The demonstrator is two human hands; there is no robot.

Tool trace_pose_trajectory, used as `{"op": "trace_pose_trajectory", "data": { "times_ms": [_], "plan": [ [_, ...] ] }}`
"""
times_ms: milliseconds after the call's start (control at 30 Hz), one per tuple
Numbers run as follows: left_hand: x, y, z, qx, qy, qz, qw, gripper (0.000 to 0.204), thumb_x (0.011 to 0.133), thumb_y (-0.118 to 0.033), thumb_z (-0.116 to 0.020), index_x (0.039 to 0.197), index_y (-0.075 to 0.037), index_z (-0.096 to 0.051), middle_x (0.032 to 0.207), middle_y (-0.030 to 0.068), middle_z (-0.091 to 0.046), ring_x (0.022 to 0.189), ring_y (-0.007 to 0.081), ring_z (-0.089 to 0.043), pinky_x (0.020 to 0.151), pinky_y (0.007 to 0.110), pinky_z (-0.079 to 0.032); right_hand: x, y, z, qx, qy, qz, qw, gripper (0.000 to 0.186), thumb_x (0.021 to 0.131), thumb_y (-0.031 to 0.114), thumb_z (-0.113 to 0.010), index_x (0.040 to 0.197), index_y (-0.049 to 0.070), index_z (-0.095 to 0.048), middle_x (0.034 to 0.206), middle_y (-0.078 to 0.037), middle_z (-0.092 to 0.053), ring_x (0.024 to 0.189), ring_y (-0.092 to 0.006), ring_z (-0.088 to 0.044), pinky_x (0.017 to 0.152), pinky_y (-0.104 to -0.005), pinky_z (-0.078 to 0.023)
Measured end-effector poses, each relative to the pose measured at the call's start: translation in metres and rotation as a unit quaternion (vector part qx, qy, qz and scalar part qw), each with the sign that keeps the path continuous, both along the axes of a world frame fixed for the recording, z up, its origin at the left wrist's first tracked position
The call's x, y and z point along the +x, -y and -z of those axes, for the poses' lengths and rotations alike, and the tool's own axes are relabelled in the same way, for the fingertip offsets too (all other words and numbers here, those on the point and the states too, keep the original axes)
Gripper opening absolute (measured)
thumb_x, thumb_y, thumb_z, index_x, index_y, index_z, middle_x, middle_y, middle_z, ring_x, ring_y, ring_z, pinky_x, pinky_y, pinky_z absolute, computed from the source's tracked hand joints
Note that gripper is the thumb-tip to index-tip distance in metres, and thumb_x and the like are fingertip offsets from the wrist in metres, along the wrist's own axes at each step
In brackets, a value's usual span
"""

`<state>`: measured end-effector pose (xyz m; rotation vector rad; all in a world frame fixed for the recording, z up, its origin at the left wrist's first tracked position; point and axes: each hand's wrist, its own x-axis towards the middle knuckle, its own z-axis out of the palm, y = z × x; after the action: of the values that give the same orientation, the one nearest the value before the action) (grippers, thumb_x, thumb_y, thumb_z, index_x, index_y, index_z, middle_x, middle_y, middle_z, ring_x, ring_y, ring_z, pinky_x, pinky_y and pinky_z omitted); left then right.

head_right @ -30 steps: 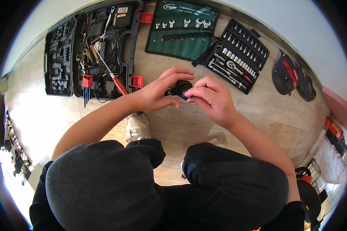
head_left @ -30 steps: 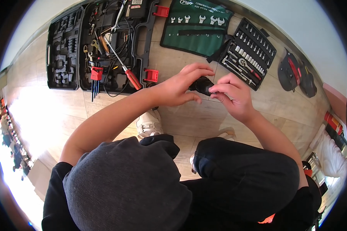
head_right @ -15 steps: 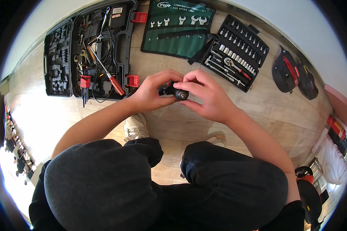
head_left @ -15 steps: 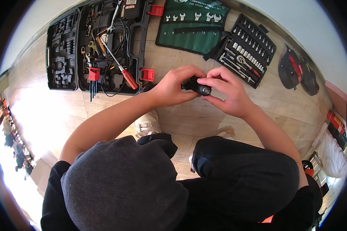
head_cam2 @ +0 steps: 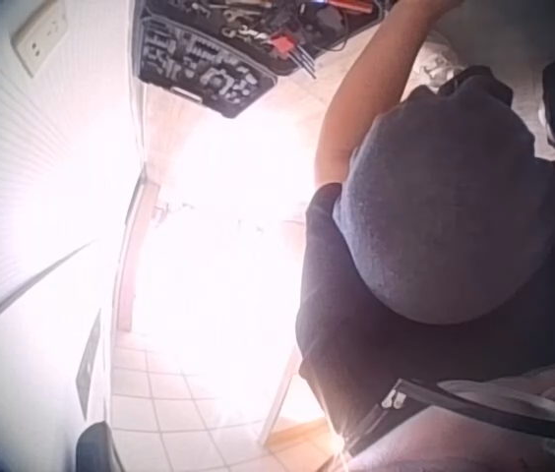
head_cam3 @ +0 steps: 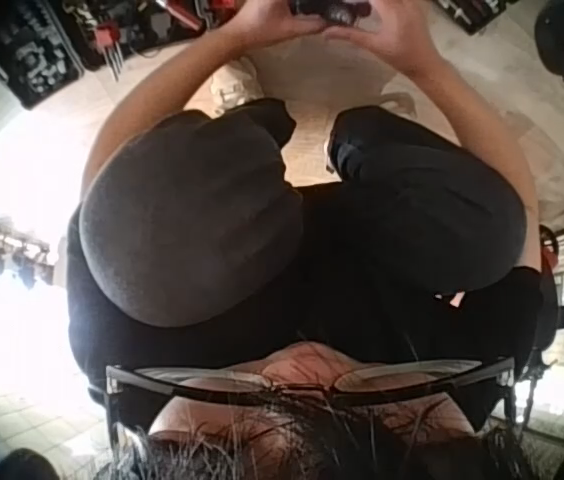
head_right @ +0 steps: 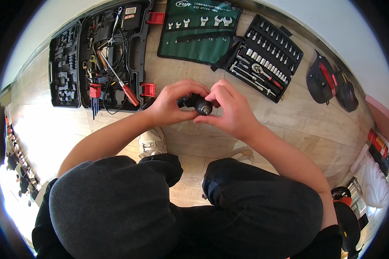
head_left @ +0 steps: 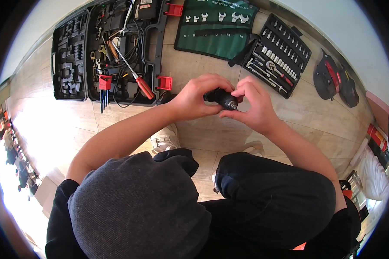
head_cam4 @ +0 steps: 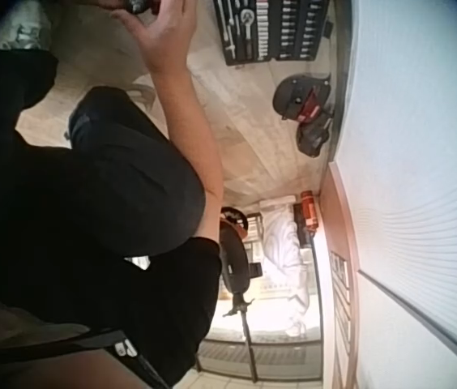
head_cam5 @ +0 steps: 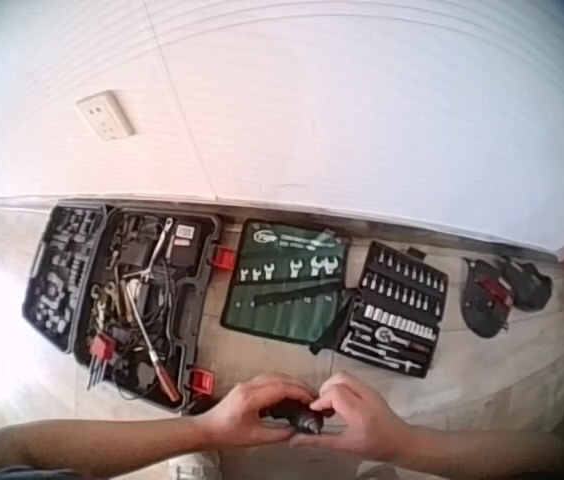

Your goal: Preparing a power drill and socket for vehicle maintenance.

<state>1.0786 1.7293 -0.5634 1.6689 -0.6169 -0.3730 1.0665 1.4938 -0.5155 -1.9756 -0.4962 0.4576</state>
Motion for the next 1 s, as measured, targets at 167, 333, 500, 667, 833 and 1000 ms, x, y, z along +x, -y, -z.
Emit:
{"op": "trace_pose_trajectory", "data": {
  "times_ms": [167, 333, 500, 667, 833, 1000],
  "plan": [
    [-0.008, 0.002, -0.001, 0.011, -0.021, -0.022, 0.999, 0.051, 0.069, -0.001, -0.083, 0.118, -0.005, -0.069, 0.119, 0.0108, -0.072, 0.112, 0.0319, -0.068, 0.096, 0.042, -0.056, 0.014, 0.006, -0.003, -0.001, 0.049, -0.082, 0.995, 0.055, 0.071, 0.024, -0.094, 0.115, 0.005, -0.068, 0.105, -0.007, -0.055, 0.096, -0.0229, -0.060, 0.078, -0.0369, -0.054],
    [-0.004, 0.003, 0.000, 0.006, -0.005, -0.008, 1.000, 0.050, 0.069, -0.002, -0.083, 0.117, -0.005, -0.070, 0.119, 0.0109, -0.072, 0.112, 0.0321, -0.068, 0.096, 0.041, -0.056, 0.017, 0.022, 0.008, -0.003, 0.057, -0.109, 0.992, 0.062, 0.067, 0.027, -0.096, 0.120, 0.008, -0.070, 0.103, -0.006, -0.054, 0.092, -0.0238, -0.057, 0.077, -0.0361, -0.051],
    [-0.002, 0.001, -0.002, 0.001, 0.011, -0.014, 1.000, 0.050, 0.069, -0.003, -0.083, 0.117, -0.006, -0.069, 0.120, 0.0094, -0.072, 0.111, 0.0294, -0.069, 0.094, 0.039, -0.056, 0.018, 0.019, 0.012, 0.045, 0.060, -0.051, 0.996, 0.060, 0.066, 0.026, -0.096, 0.118, 0.009, -0.072, 0.100, -0.006, -0.056, 0.087, -0.0238, -0.057, 0.072, -0.0333, -0.048],
    [0.003, -0.004, -0.002, 0.011, -0.063, -0.014, 0.998, 0.051, 0.072, -0.002, -0.082, 0.121, -0.008, -0.068, 0.122, 0.0079, -0.072, 0.111, 0.0247, -0.069, 0.088, 0.034, -0.055, 0.019, 0.022, 0.005, 0.018, 0.071, -0.090, 0.993, 0.054, 0.068, 0.028, -0.097, 0.110, 0.009, -0.070, 0.100, -0.007, -0.056, 0.086, -0.0231, -0.057, 0.073, -0.0340, -0.048],
    [0.004, -0.002, -0.006, 0.006, -0.073, -0.015, 0.997, 0.049, 0.073, 0.001, -0.080, 0.120, -0.007, -0.067, 0.122, 0.0085, -0.072, 0.113, 0.0247, -0.069, 0.095, 0.036, -0.055, 0.019, 0.032, 0.014, 0.038, 0.064, -0.095, 0.993, 0.066, 0.070, 0.029, -0.097, 0.126, 0.011, -0.068, 0.096, -0.005, -0.055, 0.086, -0.0212, -0.055, 0.075, -0.0343, -0.048],
    [0.007, -0.006, -0.003, 0.014, -0.128, -0.040, 0.991, 0.048, 0.073, 0.002, -0.080, 0.119, -0.005, -0.067, 0.123, 0.0096, -0.071, 0.117, 0.0248, -0.068, 0.104, 0.038, -0.053, 0.012, 0.015, 0.004, 0.035, -0.057, -0.061, 0.996, 0.066, 0.069, 0.026, -0.097, 0.121, 0.010, -0.061, 0.093, -0.004, -0.053, 0.081, -0.0188, -0.052, 0.072, -0.0312, -0.046]
  ]
}}
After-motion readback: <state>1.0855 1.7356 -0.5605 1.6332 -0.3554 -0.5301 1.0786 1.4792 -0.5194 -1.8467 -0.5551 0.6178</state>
